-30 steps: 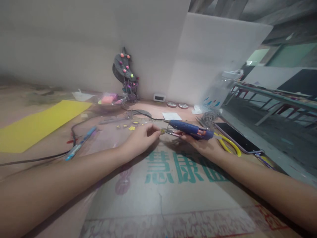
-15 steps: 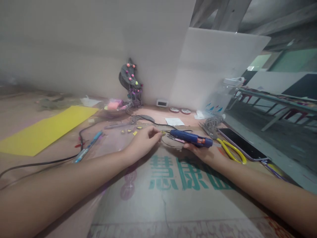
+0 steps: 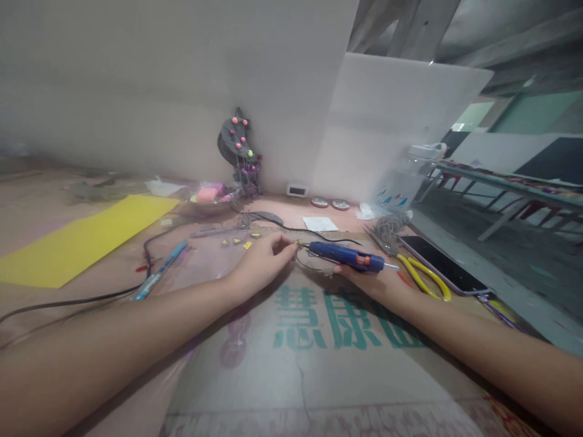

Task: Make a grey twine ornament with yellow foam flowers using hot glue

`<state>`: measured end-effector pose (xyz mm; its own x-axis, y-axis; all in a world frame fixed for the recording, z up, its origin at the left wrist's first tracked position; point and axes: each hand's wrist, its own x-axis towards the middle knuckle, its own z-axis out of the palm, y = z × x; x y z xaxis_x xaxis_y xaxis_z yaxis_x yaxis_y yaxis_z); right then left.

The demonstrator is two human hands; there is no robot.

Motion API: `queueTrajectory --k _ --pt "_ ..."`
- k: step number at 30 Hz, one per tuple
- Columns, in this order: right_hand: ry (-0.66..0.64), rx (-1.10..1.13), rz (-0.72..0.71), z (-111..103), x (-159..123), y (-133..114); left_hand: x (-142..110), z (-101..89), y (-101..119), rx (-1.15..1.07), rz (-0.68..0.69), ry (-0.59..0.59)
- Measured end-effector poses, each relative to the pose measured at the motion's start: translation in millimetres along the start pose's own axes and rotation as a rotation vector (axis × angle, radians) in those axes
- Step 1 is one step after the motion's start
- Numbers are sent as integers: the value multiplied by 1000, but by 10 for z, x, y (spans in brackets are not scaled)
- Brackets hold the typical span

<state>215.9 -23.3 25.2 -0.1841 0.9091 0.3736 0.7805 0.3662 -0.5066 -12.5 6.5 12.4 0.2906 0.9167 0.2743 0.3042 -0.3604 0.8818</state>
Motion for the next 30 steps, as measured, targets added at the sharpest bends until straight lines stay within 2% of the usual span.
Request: queueTrajectory --k 11,19,30 --pt "6 -55 -14 32 10 88 11 5 -23 2 -2 -1" --pt "-1 -33 -8 6 11 16 7 8 -29 -23 1 -8" --pt "-12 -43 16 23 14 49 16 2 -34 -12 -2 0"
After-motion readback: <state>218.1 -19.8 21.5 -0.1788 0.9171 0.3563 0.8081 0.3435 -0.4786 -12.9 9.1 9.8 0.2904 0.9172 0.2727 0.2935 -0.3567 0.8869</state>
